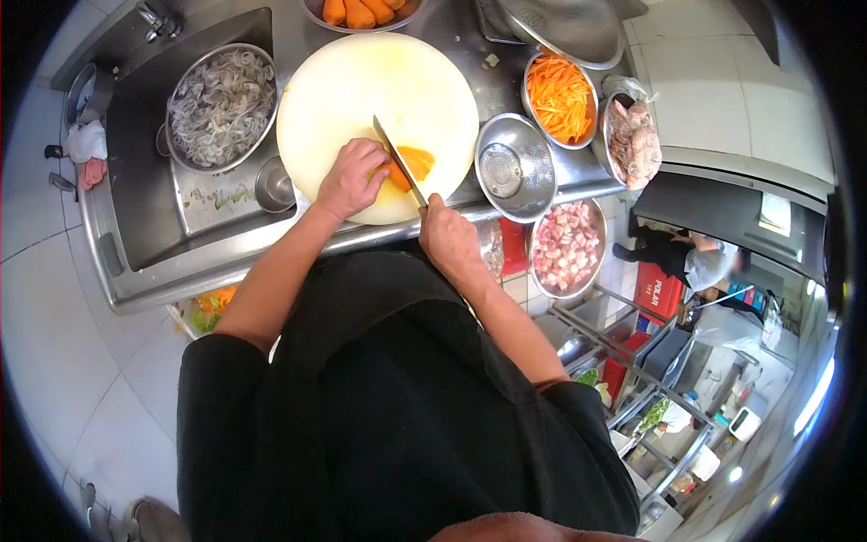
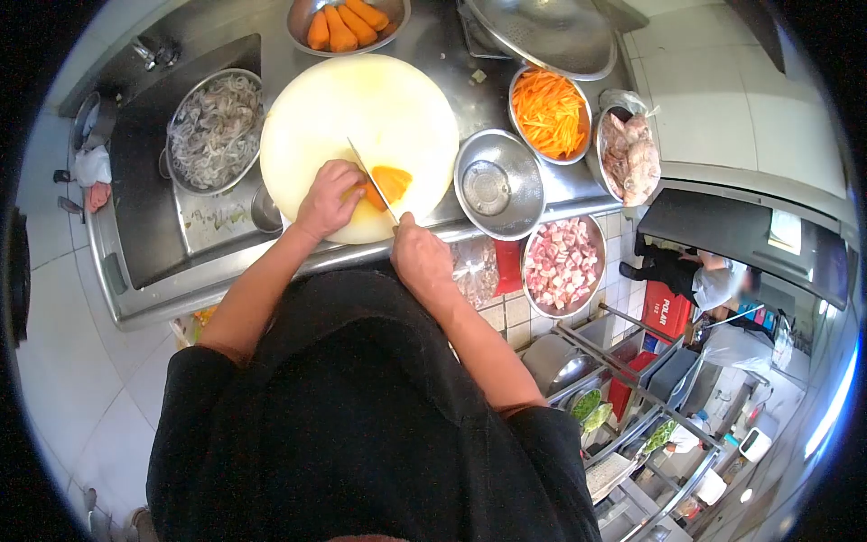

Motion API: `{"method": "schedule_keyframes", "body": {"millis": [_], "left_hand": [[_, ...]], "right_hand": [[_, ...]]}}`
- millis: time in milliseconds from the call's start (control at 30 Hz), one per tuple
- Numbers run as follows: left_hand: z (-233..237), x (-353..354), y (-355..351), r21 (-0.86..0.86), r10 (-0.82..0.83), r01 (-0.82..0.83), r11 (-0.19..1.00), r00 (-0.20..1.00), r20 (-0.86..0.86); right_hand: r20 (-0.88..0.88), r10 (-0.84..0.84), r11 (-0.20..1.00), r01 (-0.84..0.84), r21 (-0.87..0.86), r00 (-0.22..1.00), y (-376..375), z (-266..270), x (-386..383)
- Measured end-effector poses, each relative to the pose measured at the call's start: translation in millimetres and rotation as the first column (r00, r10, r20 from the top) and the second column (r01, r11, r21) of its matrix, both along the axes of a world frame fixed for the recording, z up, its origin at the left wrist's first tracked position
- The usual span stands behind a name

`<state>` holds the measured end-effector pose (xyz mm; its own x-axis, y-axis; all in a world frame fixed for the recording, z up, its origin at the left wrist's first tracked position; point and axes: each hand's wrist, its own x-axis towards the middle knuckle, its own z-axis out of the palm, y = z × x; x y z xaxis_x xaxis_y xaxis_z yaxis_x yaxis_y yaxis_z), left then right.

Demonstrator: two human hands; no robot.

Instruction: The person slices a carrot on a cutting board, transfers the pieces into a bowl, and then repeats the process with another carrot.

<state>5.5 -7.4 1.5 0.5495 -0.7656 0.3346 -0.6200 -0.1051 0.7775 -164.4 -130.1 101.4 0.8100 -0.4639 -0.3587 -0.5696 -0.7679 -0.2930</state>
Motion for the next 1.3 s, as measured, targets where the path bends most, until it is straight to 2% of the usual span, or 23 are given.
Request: {"method": "schedule_keyframes", "body": {"millis": [133,233,333,500,633,867,967,1167,1300], "left_hand": [[-3,1,1,-0.002,0.005,-0.005,1.0,0.998,0.06],[-2,-1,0,0.001,0.014,-0.014,1.0,0.997,0.07],[0,0,-1,-0.012,0.018,-0.017,1.0,0.997,0.069],[1,-1,-1,-0.035,0.009,-0.008,0.999,0.999,0.037],[-1,1,-1,-0.02,0.003,-0.003,1.0,1.0,0.025],[-4,2,1,-0.043,0.007,-0.007,0.999,1.0,0.005],[-4,6,2,-0.041,-0.008,0.007,0.999,1.0,-0.003],[-2,7,2,-0.023,-0.013,0.013,1.0,1.0,0.005],[-2,5,2,-0.032,0.001,-0.001,0.999,1.0,0.012]], "right_hand": [[0.004,0.003,1.0,-0.003,-0.002,1.0,3,37,-7],[-0.062,-0.008,1.0,0.008,-0.001,0.998,8,64,-17],[-0.039,0.01,1.0,-0.011,-0.025,0.999,12,63,-26],[0.012,-0.005,1.0,0.005,0.013,1.0,5,-3,-11],[0.035,-0.004,1.0,0.005,-0.007,0.999,1,-14,-5],[0.074,-0.006,1.0,0.008,-0.025,0.997,8,-2,-8],[0.022,0.016,1.0,-0.016,-0.013,1.0,5,-4,-5],[-0.005,0.02,0.999,-0.02,-0.027,1.0,9,45,-4],[-0.031,0.011,0.999,-0.013,-0.048,0.999,17,60,-21]]}}
